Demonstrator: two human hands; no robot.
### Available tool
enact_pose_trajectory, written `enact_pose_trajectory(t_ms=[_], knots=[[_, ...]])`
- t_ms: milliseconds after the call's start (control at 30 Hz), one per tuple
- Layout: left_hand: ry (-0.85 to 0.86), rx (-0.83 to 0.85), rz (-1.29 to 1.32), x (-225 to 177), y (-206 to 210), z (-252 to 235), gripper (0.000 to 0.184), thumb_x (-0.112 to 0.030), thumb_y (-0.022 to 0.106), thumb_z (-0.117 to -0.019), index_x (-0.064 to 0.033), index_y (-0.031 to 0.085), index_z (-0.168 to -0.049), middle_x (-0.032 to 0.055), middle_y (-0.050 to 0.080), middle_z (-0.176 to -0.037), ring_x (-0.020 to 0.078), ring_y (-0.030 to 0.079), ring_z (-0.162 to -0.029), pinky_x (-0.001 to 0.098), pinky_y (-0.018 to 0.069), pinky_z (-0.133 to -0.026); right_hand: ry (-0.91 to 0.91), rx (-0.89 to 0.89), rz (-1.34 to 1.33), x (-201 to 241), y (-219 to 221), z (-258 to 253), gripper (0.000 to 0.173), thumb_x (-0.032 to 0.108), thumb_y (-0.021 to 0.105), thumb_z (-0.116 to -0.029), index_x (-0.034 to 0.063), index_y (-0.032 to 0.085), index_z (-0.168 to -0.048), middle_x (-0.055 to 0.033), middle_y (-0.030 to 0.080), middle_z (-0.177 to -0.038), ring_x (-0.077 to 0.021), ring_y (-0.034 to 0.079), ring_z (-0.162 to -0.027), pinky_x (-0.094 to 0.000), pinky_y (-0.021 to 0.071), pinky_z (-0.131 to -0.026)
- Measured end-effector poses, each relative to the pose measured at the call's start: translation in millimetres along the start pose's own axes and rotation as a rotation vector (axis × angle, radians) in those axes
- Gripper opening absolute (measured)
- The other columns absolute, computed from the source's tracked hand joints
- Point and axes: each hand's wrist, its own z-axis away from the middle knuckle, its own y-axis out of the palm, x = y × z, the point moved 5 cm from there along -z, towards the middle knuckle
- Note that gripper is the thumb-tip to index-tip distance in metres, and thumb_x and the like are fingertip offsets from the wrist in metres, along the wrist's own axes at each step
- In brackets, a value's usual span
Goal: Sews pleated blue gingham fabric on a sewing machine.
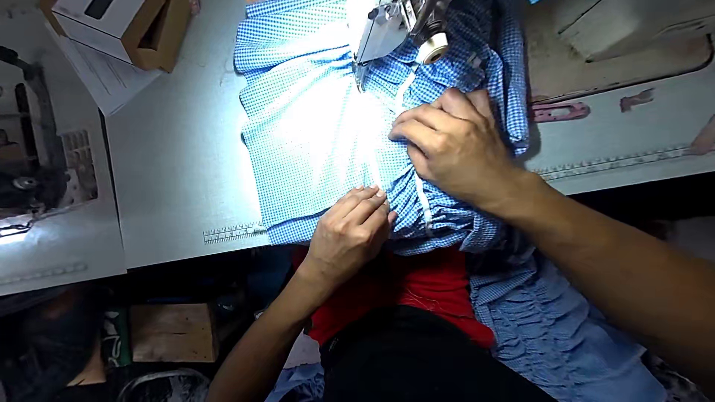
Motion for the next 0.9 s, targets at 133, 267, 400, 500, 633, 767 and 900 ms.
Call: enact_pose_trajectory(t_ms=[133, 267, 400, 500, 633, 767, 900], knots=[[-0.002, 0.007, 0.01, 2, -2, -3, 0.019, -0.016, 0.064, -0.0998, -0.0047, 0.079, -0.103, 0.0115, 0.076, -0.116, 0.0237, 0.069, -0.119, 0.0375, 0.0522, -0.109, 0.031, 0.005, 0.017, -4, 0, -1, 0.04, 0.038, 0.048, -0.1016, 0.0134, 0.072, -0.122, -0.0053, 0.067, -0.136, -0.0369, 0.059, -0.116, -0.0576, 0.0388, -0.094], [-0.016, 0.014, 0.014, 4, -1, -4, 0.02, -0.018, 0.065, -0.1002, -0.005, 0.079, -0.104, 0.011, 0.076, -0.116, 0.0232, 0.069, -0.119, 0.0367, 0.0523, -0.109, -0.001, 0.02, -0.016, -2, 0, -3, 0.031, 0.01, 0.047, -0.1012, 0.0146, 0.07, -0.121, -0.01, 0.066, -0.13, -0.0405, 0.058, -0.113, -0.0589, 0.0392, -0.091], [-0.019, 0.013, 0.012, 6, -3, -7, 0.02, -0.018, 0.064, -0.1002, -0.005, 0.08, -0.103, 0.0108, 0.076, -0.115, 0.0227, 0.07, -0.119, 0.0367, 0.052, -0.109, 0.025, 0.022, -0.003, -6, 2, -3, 0.037, 0.037, 0.046, -0.1032, 0.0157, 0.071, -0.122, -0.0076, 0.067, -0.13, -0.0374, 0.059, -0.115, -0.0582, 0.0387, -0.094], [-0.019, 0.022, 0.006, 7, -3, -9, 0.021, -0.018, 0.063, -0.1005, -0.005, 0.079, -0.101, 0.0107, 0.077, -0.114, 0.0226, 0.07, -0.118, 0.0368, 0.0521, -0.109, 0.056, 0.038, -0.007, -6, 2, -3, 0.044, 0.044, 0.049, -0.0999, 0.0177, 0.069, -0.129, -0.0066, 0.063, -0.14, -0.0375, 0.057, -0.121, -0.0587, 0.0384, -0.097], [-0.024, 0.031, 0.003, 10, -3, -13, 0.022, -0.021, 0.065, -0.1007, -0.0054, 0.079, -0.101, 0.0102, 0.076, -0.113, 0.023, 0.069, -0.118, 0.0359, 0.0527, -0.108, -0.019, 0.006, -0.036, -1, 3, -5, 0.03, 0.015, 0.047, -0.1023, 0.0157, 0.072, -0.12, -0.0092, 0.067, -0.127, -0.0378, 0.058, -0.113, -0.0579, 0.0373, -0.094], [-0.031, 0.031, -0.006, 11, -4, -13, 0.023, -0.024, 0.066, -0.1001, -0.0059, 0.079, -0.102, 0.0101, 0.076, -0.114, 0.0226, 0.069, -0.119, 0.0361, 0.0529, -0.107, 0.031, 0.031, 0.003, -5, 3, -5, 0.039, 0.038, 0.048, -0.101, 0.0175, 0.07, -0.126, -0.0065, 0.064, -0.136, -0.0374, 0.056, -0.119, -0.0593, 0.0374, -0.097], [-0.016, 0.037, 0.0, 11, -3, -15, 0.022, -0.023, 0.066, -0.1005, -0.0057, 0.079, -0.102, 0.0106, 0.076, -0.114, 0.0225, 0.069, -0.119, 0.0359, 0.0526, -0.108, -0.017, 0.006, -0.032, -3, 2, -5, 0.029, 0.014, 0.047, -0.1025, 0.0128, 0.071, -0.119, -0.0096, 0.068, -0.126, -0.0384, 0.058, -0.111, -0.0582, 0.0382, -0.092]])
